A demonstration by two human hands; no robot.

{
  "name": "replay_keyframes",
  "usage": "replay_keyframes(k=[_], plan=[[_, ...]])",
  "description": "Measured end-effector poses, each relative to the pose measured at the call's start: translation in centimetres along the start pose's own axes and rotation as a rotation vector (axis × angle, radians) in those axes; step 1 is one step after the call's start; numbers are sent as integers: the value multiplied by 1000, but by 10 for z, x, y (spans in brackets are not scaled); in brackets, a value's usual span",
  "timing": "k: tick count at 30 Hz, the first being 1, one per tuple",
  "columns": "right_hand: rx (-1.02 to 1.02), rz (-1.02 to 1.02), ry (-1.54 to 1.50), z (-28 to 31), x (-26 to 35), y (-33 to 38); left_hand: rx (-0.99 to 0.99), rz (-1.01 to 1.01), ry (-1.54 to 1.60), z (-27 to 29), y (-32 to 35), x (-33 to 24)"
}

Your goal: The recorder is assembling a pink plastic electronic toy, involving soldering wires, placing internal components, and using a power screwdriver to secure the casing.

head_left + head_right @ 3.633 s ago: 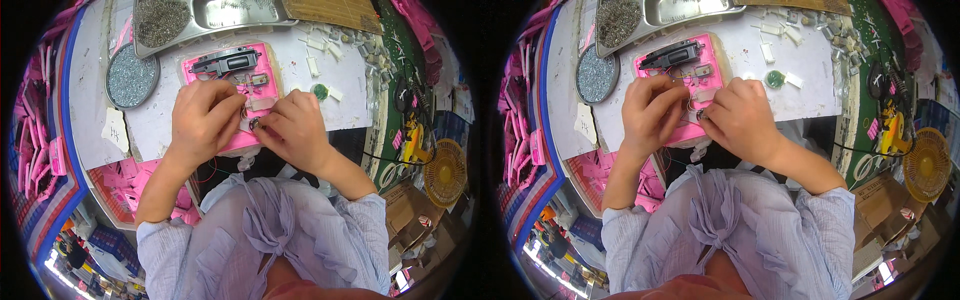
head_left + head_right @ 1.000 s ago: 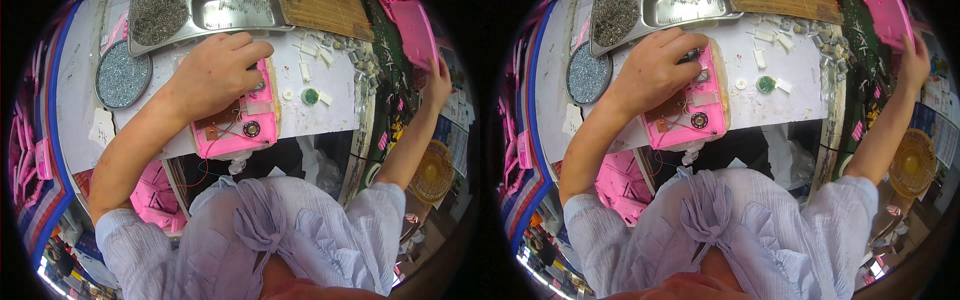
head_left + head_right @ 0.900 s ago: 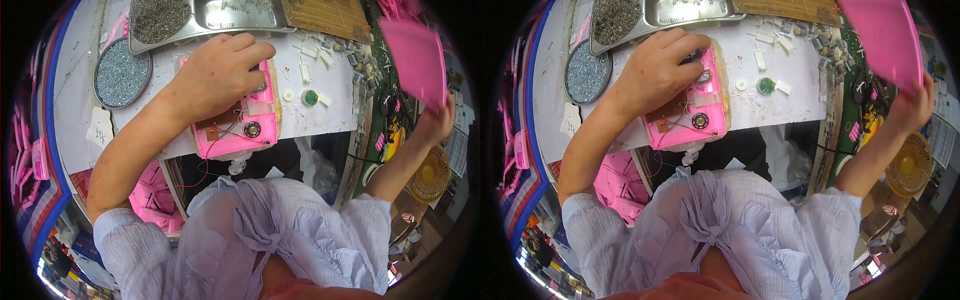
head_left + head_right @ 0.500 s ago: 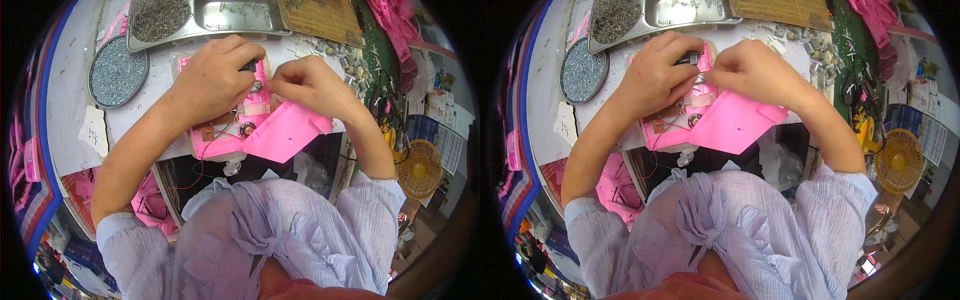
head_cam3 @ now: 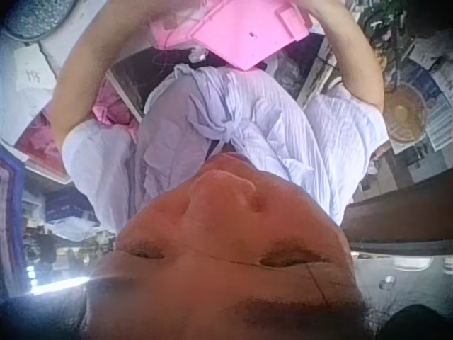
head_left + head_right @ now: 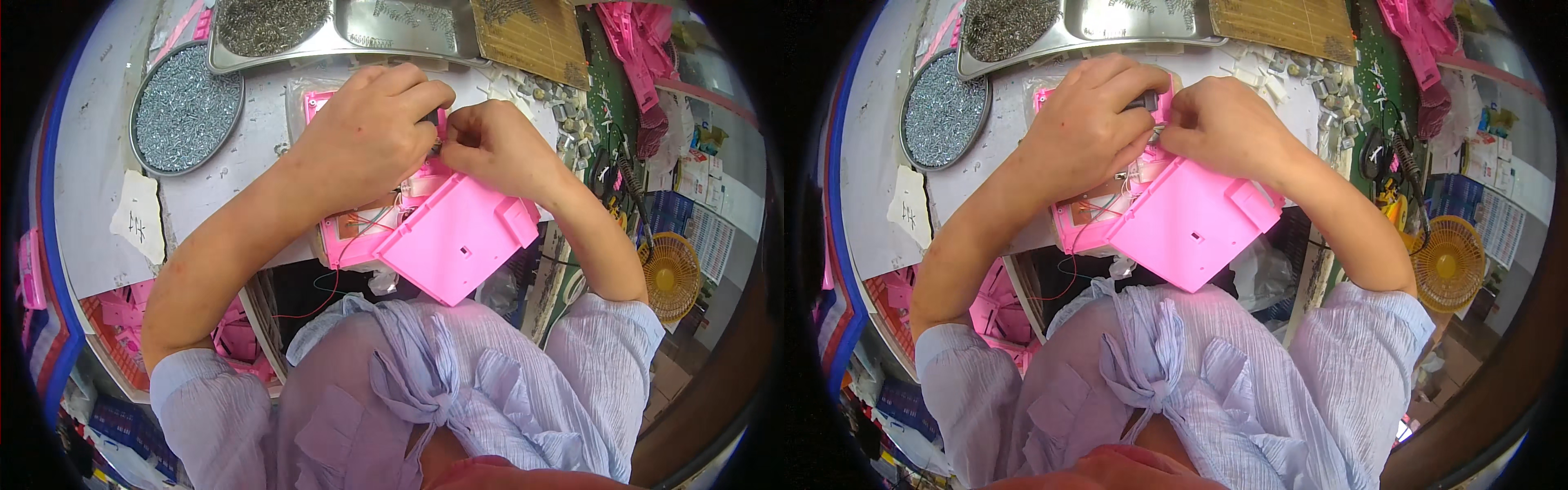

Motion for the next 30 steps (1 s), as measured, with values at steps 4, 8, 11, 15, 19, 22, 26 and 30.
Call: replay_keyframes(k=[4, 8, 11, 15, 19, 22, 26, 30], plan=[[11, -72, -68, -6, -4, -4, 30, 5, -5, -2, 0, 1], [22, -123, -145, -11, -11, -7, 39, 15, -21, -1, -1, 0], [160, -122, -305, -15, -28, -8, 22, 11, -17, -2, -1, 0], [310, -82, -511, -19, -33, -5, 20, 9, -15, -2, -1, 0], [327, -52, -475, -18, -35, -10, 2, 5, -7, -1, -1, 0], [303, -52, -449, -15, -35, -8, 15, 7, -3, -1, -1, 0], [299, -66, -464, -16, -32, -9, 20, 18, 2, -1, -1, 1], [259, -78, -448, -16, -30, -7, 35, 24, 5, -1, -1, 1]])
Point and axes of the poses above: each hand's wrist, its own y-axis away from the middle knuckle, its own z-axis out of the back of the hand, x = y × z, the point moved 8 cm from there along -y, towards the middle knuckle, and after that the axes turned 15 degrees about -z, right-handed, at the moved point
